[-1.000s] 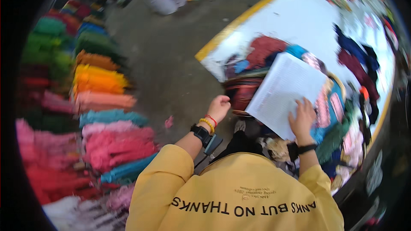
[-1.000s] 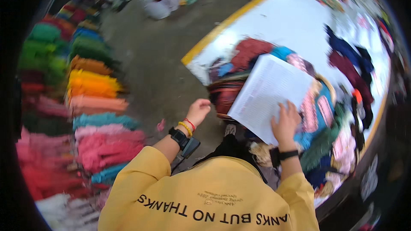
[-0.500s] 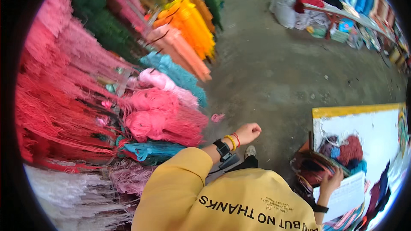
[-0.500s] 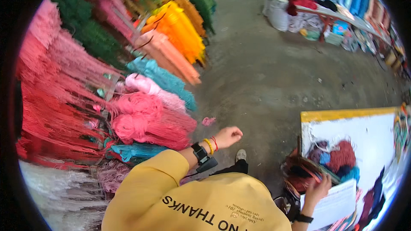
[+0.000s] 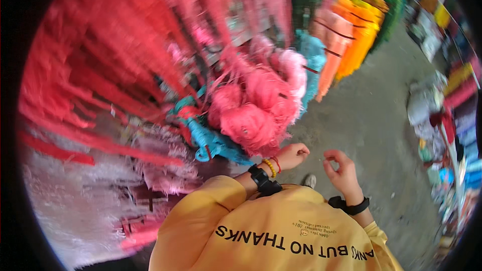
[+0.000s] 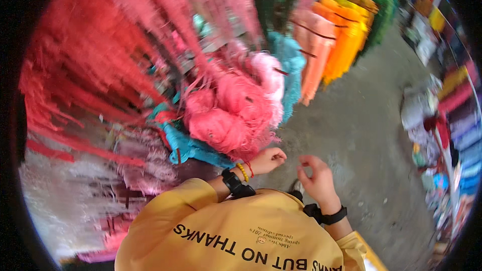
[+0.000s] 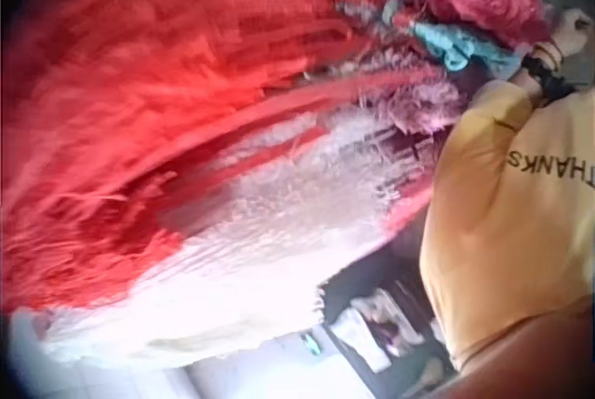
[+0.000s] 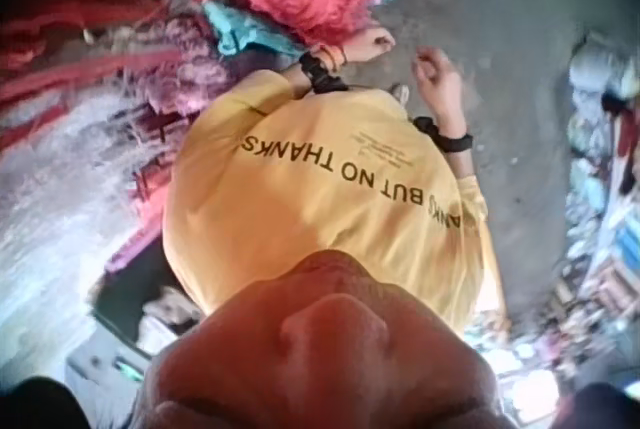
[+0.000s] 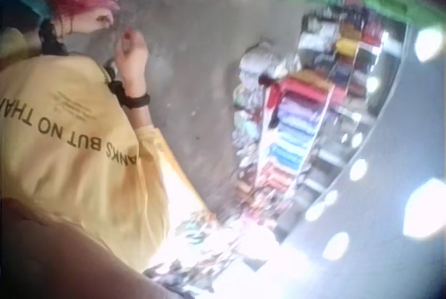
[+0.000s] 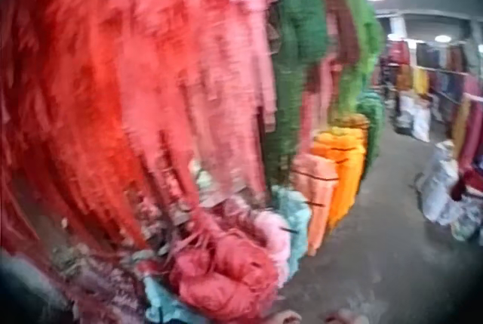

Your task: The person gathers a bundle of green thread, ties it into a knot, and loops it through a pink thread organizer. They walk to a rack to select more thread, then return to a table to compare the green thread against a paper chart and thread organizer.

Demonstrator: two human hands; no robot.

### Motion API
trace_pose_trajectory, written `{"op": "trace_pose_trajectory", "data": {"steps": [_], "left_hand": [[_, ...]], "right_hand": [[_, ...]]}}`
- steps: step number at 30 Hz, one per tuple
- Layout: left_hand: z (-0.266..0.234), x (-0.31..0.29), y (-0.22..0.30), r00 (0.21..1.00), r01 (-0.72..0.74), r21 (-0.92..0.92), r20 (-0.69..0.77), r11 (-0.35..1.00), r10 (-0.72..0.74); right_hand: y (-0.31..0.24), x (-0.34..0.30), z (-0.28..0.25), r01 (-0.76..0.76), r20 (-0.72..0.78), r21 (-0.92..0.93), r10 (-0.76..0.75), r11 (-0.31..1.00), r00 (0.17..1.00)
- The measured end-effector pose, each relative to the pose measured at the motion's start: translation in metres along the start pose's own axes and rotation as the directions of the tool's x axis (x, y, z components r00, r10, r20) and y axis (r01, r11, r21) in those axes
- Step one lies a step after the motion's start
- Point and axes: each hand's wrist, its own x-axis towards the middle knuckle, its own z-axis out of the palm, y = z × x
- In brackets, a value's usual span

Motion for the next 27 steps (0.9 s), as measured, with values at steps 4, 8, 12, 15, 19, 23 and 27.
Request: {"op": "trace_pose_trajectory", "data": {"steps": [4,8,12,15,19,23,27], "left_hand": [[-0.034,-0.043,-0.029,0.981,0.020,0.011,-0.194,1.000,-0.017],[-0.030,-0.109,-0.046,0.890,-0.076,-0.070,-0.455,0.995,0.036],[-0.035,-0.158,-0.033,0.483,0.184,0.049,-0.874,0.982,-0.047],[-0.046,-0.166,-0.016,0.213,0.040,-0.146,-0.965,0.988,-0.151],[-0.075,-0.153,-0.042,0.171,-0.087,-0.113,-0.981,0.990,-0.097],[-0.097,-0.140,-0.067,0.205,0.006,-0.148,-0.968,0.989,-0.146],[-0.109,-0.134,-0.091,0.376,0.116,-0.098,-0.917,0.988,-0.135]], "right_hand": [[-0.038,0.051,0.026,0.201,0.499,0.114,-0.231,0.973,0.835],[-0.055,0.076,0.072,0.206,0.742,0.396,-0.444,0.895,0.502],[-0.066,0.069,0.125,0.264,0.788,0.461,-0.528,0.847,0.317],[-0.066,0.061,0.156,0.184,0.696,0.504,-0.523,0.844,0.492],[-0.055,0.062,0.199,0.279,0.496,0.538,-0.566,0.796,0.659],[-0.085,0.045,0.199,0.304,0.630,0.410,-0.508,0.860,0.587],[-0.064,0.050,0.241,0.418,0.664,0.347,-0.535,0.840,0.522]]}}
